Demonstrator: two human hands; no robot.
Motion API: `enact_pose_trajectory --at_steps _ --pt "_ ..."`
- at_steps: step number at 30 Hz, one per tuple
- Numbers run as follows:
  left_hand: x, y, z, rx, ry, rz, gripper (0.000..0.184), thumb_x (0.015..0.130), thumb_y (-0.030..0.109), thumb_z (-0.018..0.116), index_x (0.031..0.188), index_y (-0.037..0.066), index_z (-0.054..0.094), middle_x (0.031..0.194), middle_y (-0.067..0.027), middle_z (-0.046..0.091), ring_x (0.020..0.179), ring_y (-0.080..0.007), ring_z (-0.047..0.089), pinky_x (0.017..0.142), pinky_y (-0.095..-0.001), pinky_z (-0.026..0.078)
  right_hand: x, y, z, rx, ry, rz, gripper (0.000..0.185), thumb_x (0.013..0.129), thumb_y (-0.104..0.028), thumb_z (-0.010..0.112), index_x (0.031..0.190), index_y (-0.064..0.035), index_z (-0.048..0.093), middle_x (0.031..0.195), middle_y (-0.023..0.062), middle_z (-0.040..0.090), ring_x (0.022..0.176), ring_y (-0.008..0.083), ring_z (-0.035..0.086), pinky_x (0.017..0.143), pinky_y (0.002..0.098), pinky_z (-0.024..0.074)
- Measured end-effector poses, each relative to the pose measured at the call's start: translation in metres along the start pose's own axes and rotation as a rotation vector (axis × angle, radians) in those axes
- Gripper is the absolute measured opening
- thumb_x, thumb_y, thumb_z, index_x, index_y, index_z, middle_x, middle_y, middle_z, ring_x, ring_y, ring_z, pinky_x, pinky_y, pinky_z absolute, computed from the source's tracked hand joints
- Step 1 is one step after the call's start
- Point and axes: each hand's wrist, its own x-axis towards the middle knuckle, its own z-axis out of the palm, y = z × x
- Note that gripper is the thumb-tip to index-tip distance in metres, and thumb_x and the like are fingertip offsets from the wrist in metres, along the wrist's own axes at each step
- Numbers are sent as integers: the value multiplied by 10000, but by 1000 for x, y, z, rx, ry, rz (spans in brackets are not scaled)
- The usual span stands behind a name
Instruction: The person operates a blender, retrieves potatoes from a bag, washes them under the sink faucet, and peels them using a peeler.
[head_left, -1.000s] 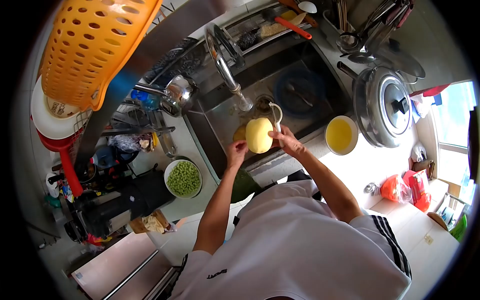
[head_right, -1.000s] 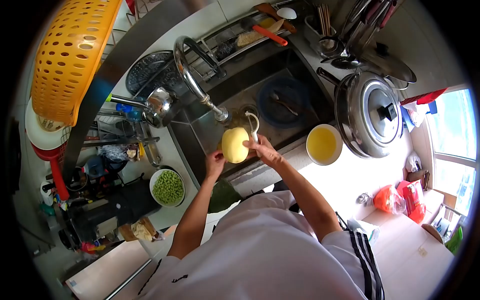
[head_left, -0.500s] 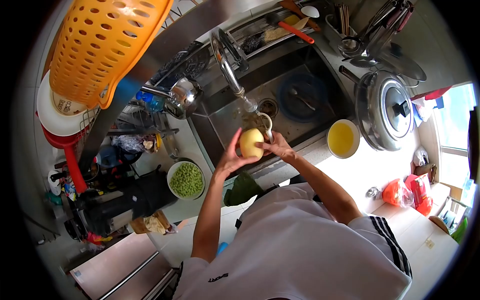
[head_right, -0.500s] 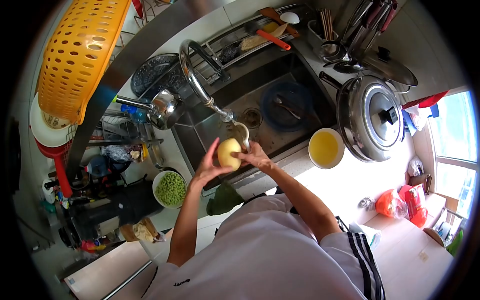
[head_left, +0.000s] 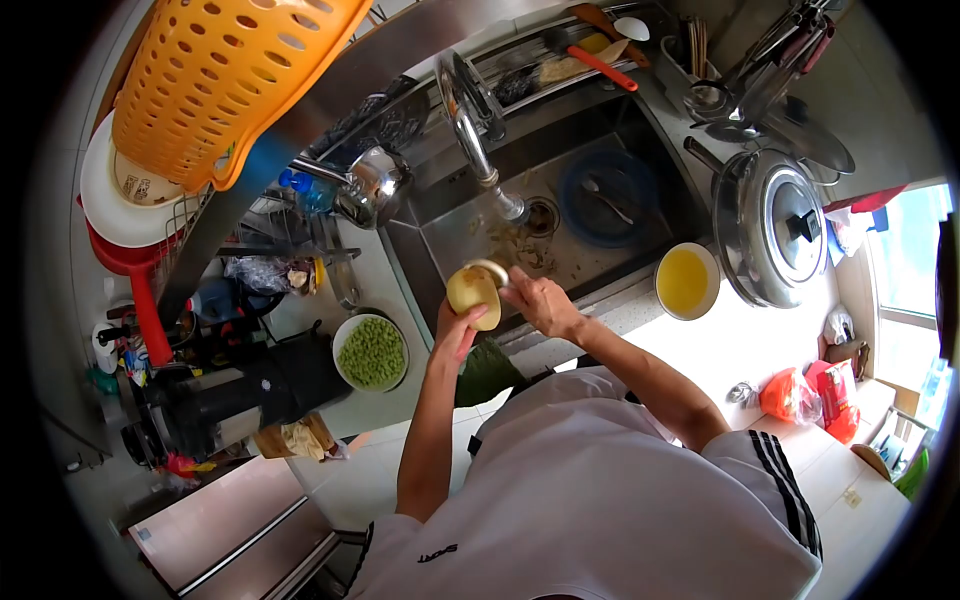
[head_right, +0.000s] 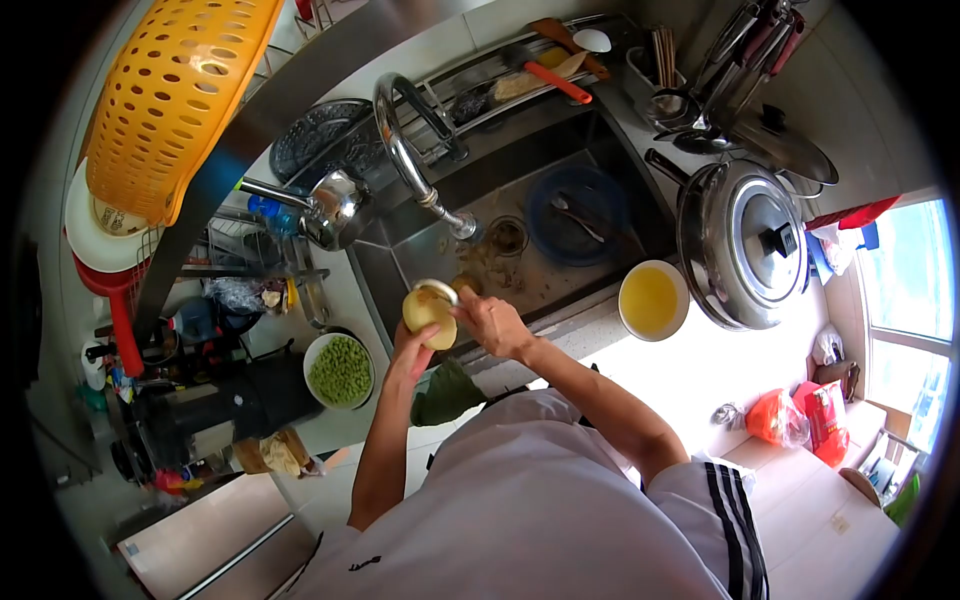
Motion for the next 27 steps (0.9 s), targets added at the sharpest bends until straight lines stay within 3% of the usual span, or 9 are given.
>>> enact_pose_trajectory --at_steps 10,13,15,17,20,23,24,27 --pt "-4 0 8 147 49 24 583 652 -69 692 1195 23 502 1107 -89 586 1022 -214 590 892 -333 496 -6 -26 3 -394 -86 -98 206 903 -221 476 937 -18 491 566 166 596 530 339 618 498 445 470" --pt "-11 0 12 208 52 38 621 615 -34 719 1194 20 502 1098 -92 589 1012 -220 591 881 -347 497 8 -4 -7 -486 -149 37 158 874 -177 481 933 -32 497 587 153 610 549 306 634 507 435 479" --pt "-20 0 19 197 20 64 648 595 -8 733 1198 17 500 1095 -95 588 1003 -225 591 877 -357 497 6 52 11 -518 -131 28 163 848 -160 496 946 -32 518 641 137 631 593 303 645 532 418 492" --pt "-17 2 19 163 31 61 681 582 5 750 1210 25 488 1094 -93 585 1006 -213 584 868 -348 494 1 41 -1 -469 -62 127 211 840 -163 501 988 -12 508 643 153 628 586 333 634 529 437 492" --pt "-14 1 13 140 73 46 637 611 -8 720 1207 19 497 1092 -94 587 1003 -231 593 877 -358 495 -6 22 3 -256 68 27 241 839 -156 490 1010 14 481 643 181 620 584 370 621 521 470 486" --pt "-10 0 11 156 114 35 616 620 -30 706 1199 21 502 1090 -91 589 999 -238 599 870 -363 500 -14 -6 9 -237 100 -245 297 822 -128 532 1058 32 452 676 199 605 565 389 597 455 451 451" --pt "-9 1 11 159 129 24 615 618 -38 704 1196 21 503 1090 -90 590 995 -239 602 868 -364 501 -10 -6 18 -241 -90 -97 357 821 -123 517 1126 53 453 661 186 590 541 366 590 443 454 431" --pt "-12 0 10 238 117 39 632 597 -25 727 1188 21 510 1085 -88 593 971 -235 612 855 -359 507 -2 9 28 -213 -72 -78 361 817 -127 508 1130 51 489 697 177 614 581 353 615 467 464 443"
